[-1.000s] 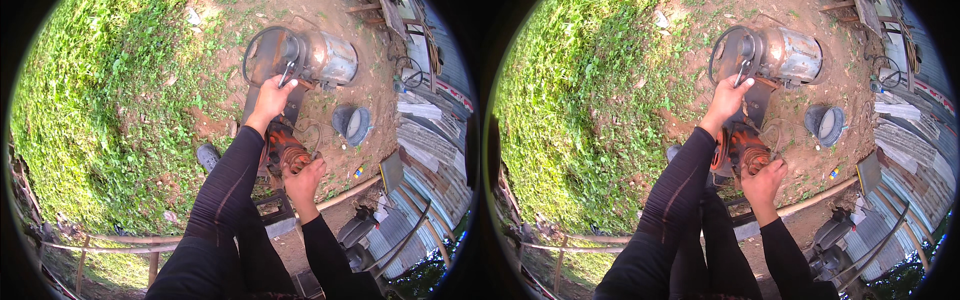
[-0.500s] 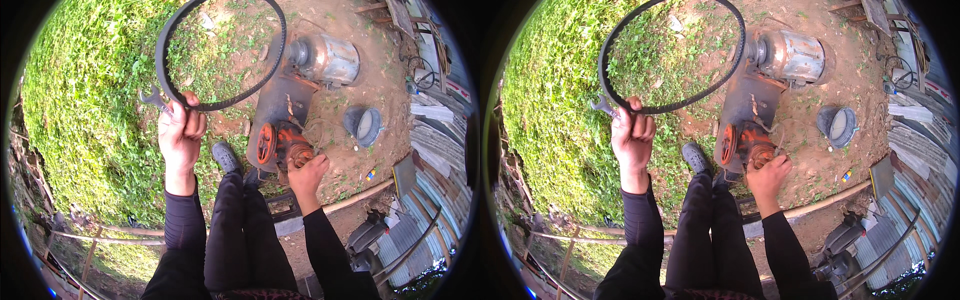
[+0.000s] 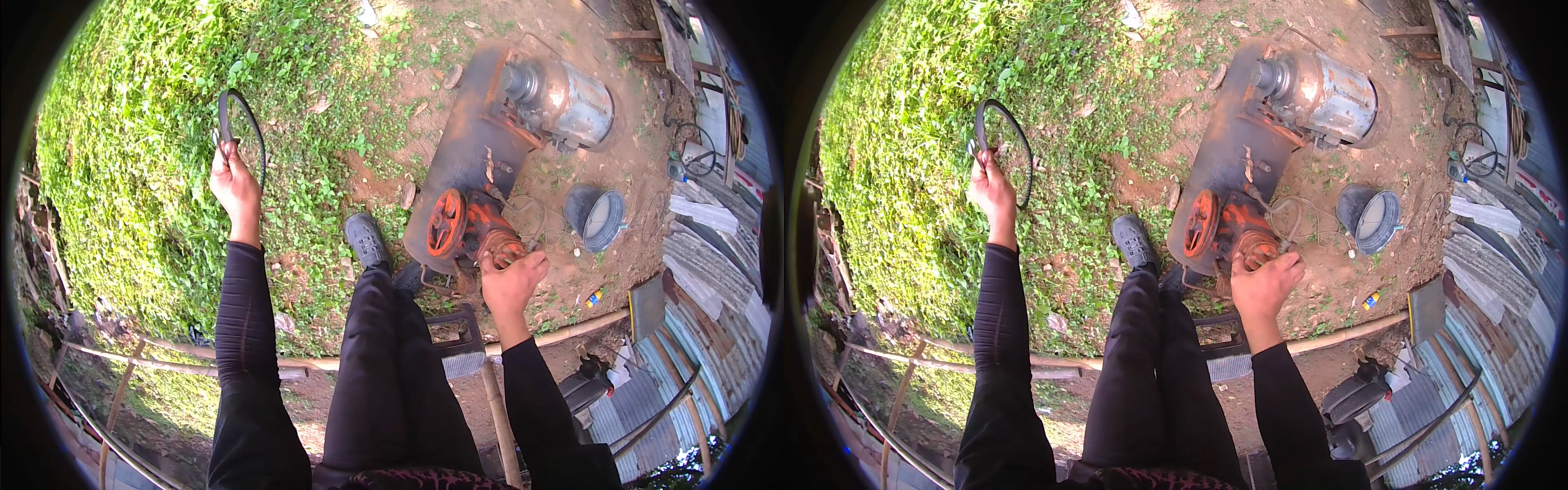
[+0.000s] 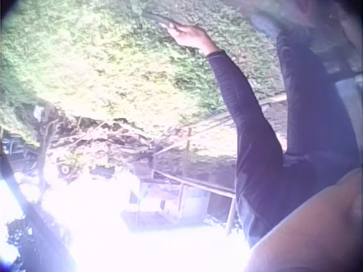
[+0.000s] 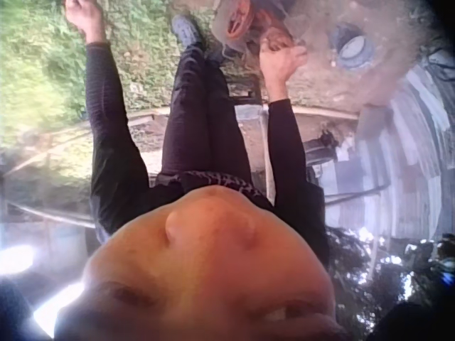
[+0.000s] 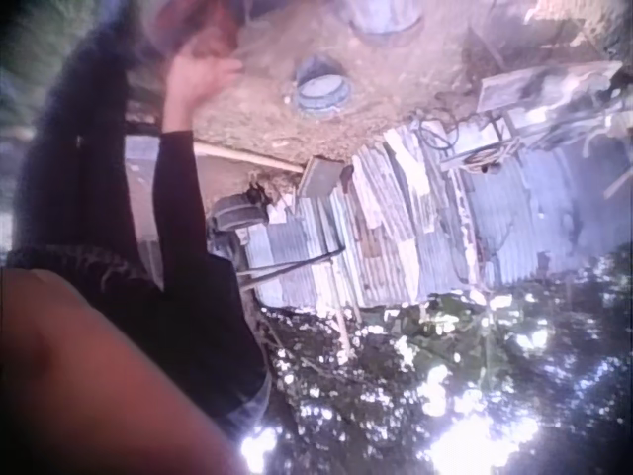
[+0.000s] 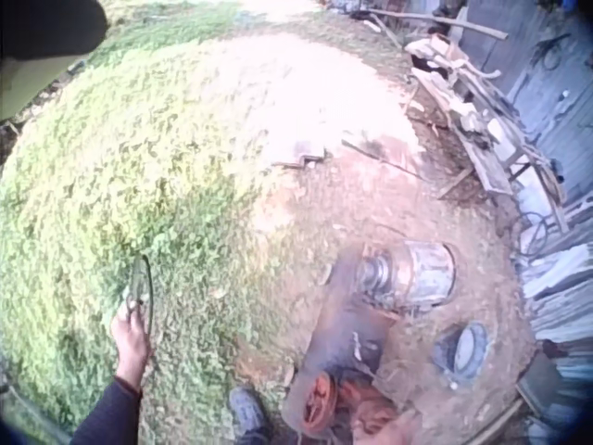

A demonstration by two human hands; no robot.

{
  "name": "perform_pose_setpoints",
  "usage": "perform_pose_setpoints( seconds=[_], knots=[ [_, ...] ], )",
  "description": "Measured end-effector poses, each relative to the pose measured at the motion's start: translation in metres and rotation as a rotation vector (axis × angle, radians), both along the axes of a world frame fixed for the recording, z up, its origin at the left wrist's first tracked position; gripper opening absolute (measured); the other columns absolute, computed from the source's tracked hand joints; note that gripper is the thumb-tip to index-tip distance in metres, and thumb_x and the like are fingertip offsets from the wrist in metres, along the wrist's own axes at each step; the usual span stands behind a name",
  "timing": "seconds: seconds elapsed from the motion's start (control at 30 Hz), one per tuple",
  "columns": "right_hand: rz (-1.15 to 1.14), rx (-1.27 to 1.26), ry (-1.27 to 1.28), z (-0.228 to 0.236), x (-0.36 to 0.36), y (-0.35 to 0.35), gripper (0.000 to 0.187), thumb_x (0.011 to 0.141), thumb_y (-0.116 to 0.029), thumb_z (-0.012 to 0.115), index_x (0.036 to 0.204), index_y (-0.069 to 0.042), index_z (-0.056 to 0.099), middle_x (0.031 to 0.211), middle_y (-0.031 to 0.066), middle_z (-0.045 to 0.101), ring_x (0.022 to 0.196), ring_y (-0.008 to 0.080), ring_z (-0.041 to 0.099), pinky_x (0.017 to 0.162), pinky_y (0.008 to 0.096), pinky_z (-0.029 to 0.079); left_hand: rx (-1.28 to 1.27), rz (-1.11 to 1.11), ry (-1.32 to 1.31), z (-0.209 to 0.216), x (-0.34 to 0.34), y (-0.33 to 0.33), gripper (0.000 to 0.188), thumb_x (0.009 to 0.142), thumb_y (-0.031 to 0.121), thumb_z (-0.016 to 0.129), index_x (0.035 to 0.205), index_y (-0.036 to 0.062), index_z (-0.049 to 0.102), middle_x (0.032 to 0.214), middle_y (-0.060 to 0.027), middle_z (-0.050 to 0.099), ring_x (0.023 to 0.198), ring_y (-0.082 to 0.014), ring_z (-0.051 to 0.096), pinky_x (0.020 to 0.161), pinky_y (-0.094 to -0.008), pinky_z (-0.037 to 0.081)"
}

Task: The person uses a wrench to loosen and remove bolts from an air compressor unit. They lift the motor and pump assembly off the tank and set them aside, then pick up a metal tank component and place it on a wooden table.

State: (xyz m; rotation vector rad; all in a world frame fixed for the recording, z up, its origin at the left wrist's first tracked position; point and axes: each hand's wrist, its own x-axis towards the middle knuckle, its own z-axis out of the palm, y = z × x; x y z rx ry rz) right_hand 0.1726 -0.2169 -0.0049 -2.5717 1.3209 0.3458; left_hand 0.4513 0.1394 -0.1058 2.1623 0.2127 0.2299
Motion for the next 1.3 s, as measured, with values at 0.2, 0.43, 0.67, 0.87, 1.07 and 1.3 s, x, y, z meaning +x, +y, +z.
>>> perform_pose_setpoints(
  seconds=[0.2, 0.43, 0.67, 0.87, 1.07, 1.3],
  knots=[
    [0.042, -0.004, -0.006, -0.005, -0.006, -0.002, 0.078, 0.070, -0.029, 0.085, 0.114, 0.016, 0.040, 0.112, 0.0296, 0.045, 0.111, 0.0443, 0.043, 0.100, 0.0525, 0.035, 0.271, -0.087, 0.352, -0.052, -0.031, 0.020, 0.038, 0.100, 0.031, 0.059, 0.131, 0.0080, 0.064, 0.071, -0.0135, 0.064, 0.057, -0.0145, 0.053, 0.054, -0.0349, 0.042],
    [0.082, -0.033, -0.019, -0.003, -0.002, 0.000, 0.076, 0.070, -0.027, 0.084, 0.113, 0.017, 0.039, 0.111, 0.0300, 0.045, 0.111, 0.0440, 0.044, 0.099, 0.0514, 0.036, -0.504, 0.071, 0.785, -0.086, -0.204, -0.066, 0.029, 0.106, 0.027, 0.050, 0.101, 0.0044, 0.068, 0.060, 0.0094, 0.037, 0.051, -0.0033, 0.029, 0.046, -0.0241, 0.024],
    [0.061, -0.036, 0.003, -0.005, -0.006, -0.001, 0.074, 0.071, -0.025, 0.083, 0.114, 0.015, 0.038, 0.110, 0.0309, 0.047, 0.112, 0.0446, 0.044, 0.099, 0.0508, 0.037, -1.009, 0.477, 1.330, -0.001, -0.381, -0.141, 0.041, 0.106, 0.045, 0.044, 0.075, 0.0188, 0.039, 0.059, 0.0063, 0.031, 0.046, -0.0079, 0.031, 0.042, -0.0256, 0.025],
    [0.104, -0.017, -0.026, -0.009, -0.011, -0.005, 0.078, 0.068, -0.020, 0.085, 0.119, 0.015, 0.038, 0.115, 0.0297, 0.049, 0.112, 0.0429, 0.046, 0.100, 0.0501, 0.037, -0.939, 0.517, 1.429, 0.014, -0.455, -0.126, 0.042, 0.105, 0.044, 0.046, 0.073, 0.0180, 0.037, 0.060, 0.0054, 0.033, 0.047, -0.0082, 0.033, 0.043, -0.0263, 0.025],
    [0.138, 0.068, -0.016, 0.006, -0.003, -0.006, 0.077, 0.067, -0.024, 0.087, 0.117, 0.014, 0.042, 0.109, 0.0290, 0.059, 0.109, 0.0426, 0.052, 0.097, 0.0480, 0.042, -0.881, 0.530, 1.393, 0.010, -0.515, -0.105, 0.038, 0.103, 0.038, 0.053, 0.075, 0.0184, 0.037, 0.058, 0.0062, 0.032, 0.046, -0.0065, 0.031, 0.043, -0.0249, 0.024],
    [0.037, -0.119, -0.041, -0.010, -0.011, -0.007, 0.079, 0.067, -0.027, 0.088, 0.115, 0.016, 0.044, 0.111, 0.0365, 0.060, 0.113, 0.0473, 0.059, 0.101, 0.0479, 0.045, -0.907, 0.505, 1.459, 0.021, -0.559, -0.110, 0.037, 0.102, 0.037, 0.056, 0.076, 0.0188, 0.037, 0.058, 0.0074, 0.033, 0.047, -0.0053, 0.032, 0.043, -0.0240, 0.025]
  ],
)
